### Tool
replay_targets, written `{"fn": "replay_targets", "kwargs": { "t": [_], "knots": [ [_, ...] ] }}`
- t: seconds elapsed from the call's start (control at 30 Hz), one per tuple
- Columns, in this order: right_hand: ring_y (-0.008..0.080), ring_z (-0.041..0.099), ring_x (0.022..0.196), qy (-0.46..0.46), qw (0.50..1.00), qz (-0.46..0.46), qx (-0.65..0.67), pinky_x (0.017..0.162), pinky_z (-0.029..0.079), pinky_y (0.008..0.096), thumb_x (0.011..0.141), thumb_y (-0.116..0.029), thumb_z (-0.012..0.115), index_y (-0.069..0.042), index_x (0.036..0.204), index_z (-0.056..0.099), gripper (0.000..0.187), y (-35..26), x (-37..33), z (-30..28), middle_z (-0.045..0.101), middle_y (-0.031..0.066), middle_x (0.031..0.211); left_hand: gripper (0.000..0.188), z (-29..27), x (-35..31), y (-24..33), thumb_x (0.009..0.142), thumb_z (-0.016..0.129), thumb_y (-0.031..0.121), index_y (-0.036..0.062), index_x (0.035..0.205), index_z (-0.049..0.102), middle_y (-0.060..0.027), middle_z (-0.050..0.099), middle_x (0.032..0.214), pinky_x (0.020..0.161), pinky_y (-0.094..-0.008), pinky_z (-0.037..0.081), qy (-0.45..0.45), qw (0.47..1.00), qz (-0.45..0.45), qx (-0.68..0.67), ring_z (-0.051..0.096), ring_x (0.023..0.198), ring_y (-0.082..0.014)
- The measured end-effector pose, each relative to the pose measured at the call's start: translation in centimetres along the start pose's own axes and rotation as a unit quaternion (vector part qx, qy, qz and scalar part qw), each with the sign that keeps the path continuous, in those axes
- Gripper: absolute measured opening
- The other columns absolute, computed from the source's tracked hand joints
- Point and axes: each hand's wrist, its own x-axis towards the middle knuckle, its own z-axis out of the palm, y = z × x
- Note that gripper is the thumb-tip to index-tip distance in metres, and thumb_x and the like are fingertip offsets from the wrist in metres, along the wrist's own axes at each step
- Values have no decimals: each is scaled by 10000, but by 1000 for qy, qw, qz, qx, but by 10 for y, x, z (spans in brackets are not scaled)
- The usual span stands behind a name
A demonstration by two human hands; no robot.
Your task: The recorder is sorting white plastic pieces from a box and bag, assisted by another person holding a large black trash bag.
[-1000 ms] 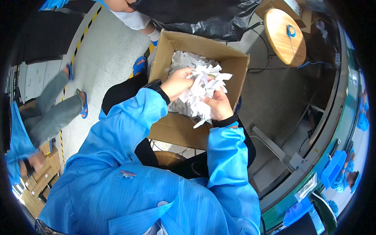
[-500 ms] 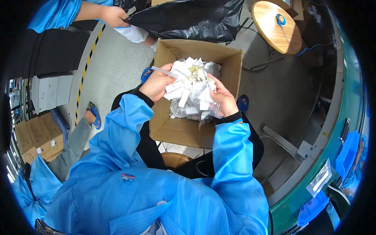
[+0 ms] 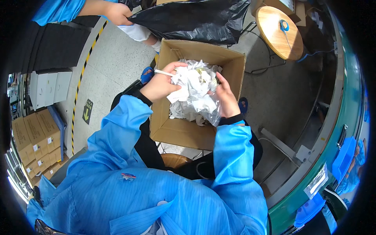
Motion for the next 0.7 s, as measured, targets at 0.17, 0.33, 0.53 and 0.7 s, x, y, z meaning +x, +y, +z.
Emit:
{"fn": "replay_targets", "kwargs": {
  "t": [0.17, 0.33, 0.53, 0.7],
  "knots": [
    [177, 514, 1115, 15, 983, -80, -167, 938, 435, 317, 699, 73, 719, -77, 1365, 355, 774, 13, 14, 33, 529, 70, 1205, 852, 28, 5, -6, 714, 546, -189, 127, 1439, 229, -130, 481, 1283, 923, -282, 432, 2, 992, 121, 38, 514, 1148, -191],
    [145, 571, 998, 79, 979, -80, -170, 873, 459, 293, 729, 105, 668, -39, 1184, 518, 500, 1, 22, 25, 605, 45, 1074, 640, 21, 13, -3, 793, 544, -141, 65, 1365, 346, -116, 575, 1190, 938, -289, 442, 37, 990, 126, 46, 522, 1153, -193],
    [136, 562, 1013, 20, 977, -92, -192, 890, 437, 280, 766, 97, 566, -21, 1214, 521, 466, -33, 23, 4, 601, 39, 1108, 207, -17, 25, 19, 832, 611, -45, -1, 1034, 623, -76, 648, 1032, 850, -272, 493, 83, 992, 94, -23, 605, 970, -133],
    [180, 552, 1070, -52, 981, -58, -176, 926, 424, 310, 761, -25, 629, -9, 1328, 418, 605, -59, 33, -4, 566, 73, 1199, 286, -30, 31, 43, 821, 560, -79, -7, 1097, 570, -144, 634, 1090, 879, -303, 496, 52, 989, 112, -87, 609, 1015, -193]
  ]
}}
